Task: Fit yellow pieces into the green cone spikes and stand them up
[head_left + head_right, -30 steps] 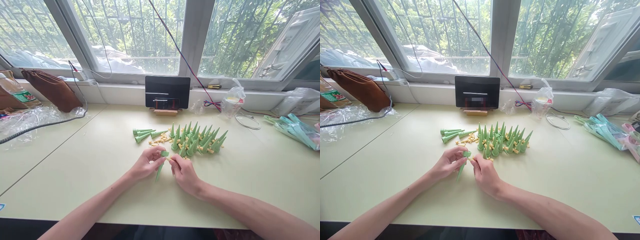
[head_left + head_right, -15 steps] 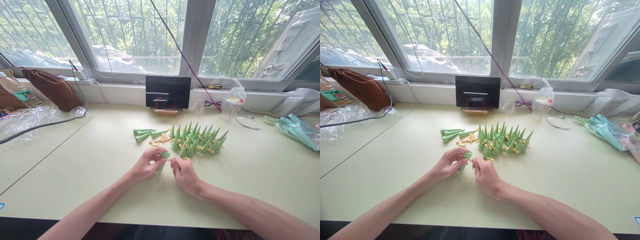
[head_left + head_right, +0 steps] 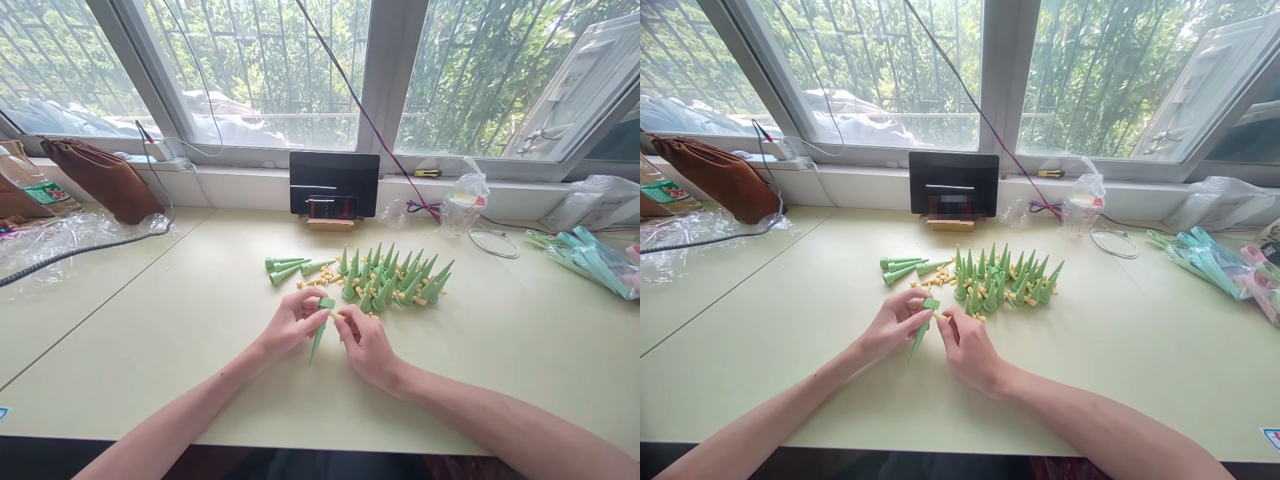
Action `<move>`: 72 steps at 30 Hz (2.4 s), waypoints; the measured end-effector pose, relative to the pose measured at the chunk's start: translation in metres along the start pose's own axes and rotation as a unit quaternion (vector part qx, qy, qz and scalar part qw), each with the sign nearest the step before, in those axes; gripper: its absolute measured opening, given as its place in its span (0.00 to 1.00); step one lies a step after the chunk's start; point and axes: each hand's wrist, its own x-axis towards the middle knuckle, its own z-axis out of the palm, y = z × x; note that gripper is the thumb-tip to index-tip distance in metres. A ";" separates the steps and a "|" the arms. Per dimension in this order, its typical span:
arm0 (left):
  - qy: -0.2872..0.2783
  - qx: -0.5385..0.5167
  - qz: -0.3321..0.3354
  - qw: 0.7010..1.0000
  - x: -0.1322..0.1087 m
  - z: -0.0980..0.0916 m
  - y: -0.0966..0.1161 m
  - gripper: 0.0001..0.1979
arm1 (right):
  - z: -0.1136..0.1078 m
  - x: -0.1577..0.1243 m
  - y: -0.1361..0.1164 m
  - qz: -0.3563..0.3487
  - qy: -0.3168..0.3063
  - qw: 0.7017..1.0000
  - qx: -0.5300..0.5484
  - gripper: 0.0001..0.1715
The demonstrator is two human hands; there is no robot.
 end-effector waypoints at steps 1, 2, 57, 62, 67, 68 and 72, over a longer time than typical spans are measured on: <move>0.002 -0.005 -0.003 1.000 0.000 0.000 0.000 0.16 | 0.000 0.000 0.000 -0.004 0.003 1.000 0.000 0.10; 0.003 -0.007 -0.006 1.000 0.000 0.000 0.000 0.16 | 0.000 0.000 0.000 -0.008 0.006 1.000 0.001 0.09; -0.003 0.109 0.110 0.988 -0.004 0.003 -0.010 0.10 | 0.000 -0.001 0.006 0.018 -0.007 0.999 0.036 0.21; -0.015 -0.007 0.009 1.000 -0.001 0.002 -0.004 0.16 | -0.001 -0.001 0.003 0.018 0.000 0.999 0.031 0.19; -0.007 -0.039 -0.018 0.999 0.001 0.001 -0.001 0.18 | -0.003 -0.001 -0.002 0.004 0.008 1.000 0.029 0.15; -0.009 -0.040 -0.020 0.999 0.001 0.001 0.000 0.18 | -0.003 0.000 -0.002 0.003 0.011 1.000 0.027 0.14; -0.020 -0.051 -0.024 0.998 0.002 0.000 0.000 0.17 | -0.003 0.000 -0.002 -0.007 0.019 1.000 0.022 0.13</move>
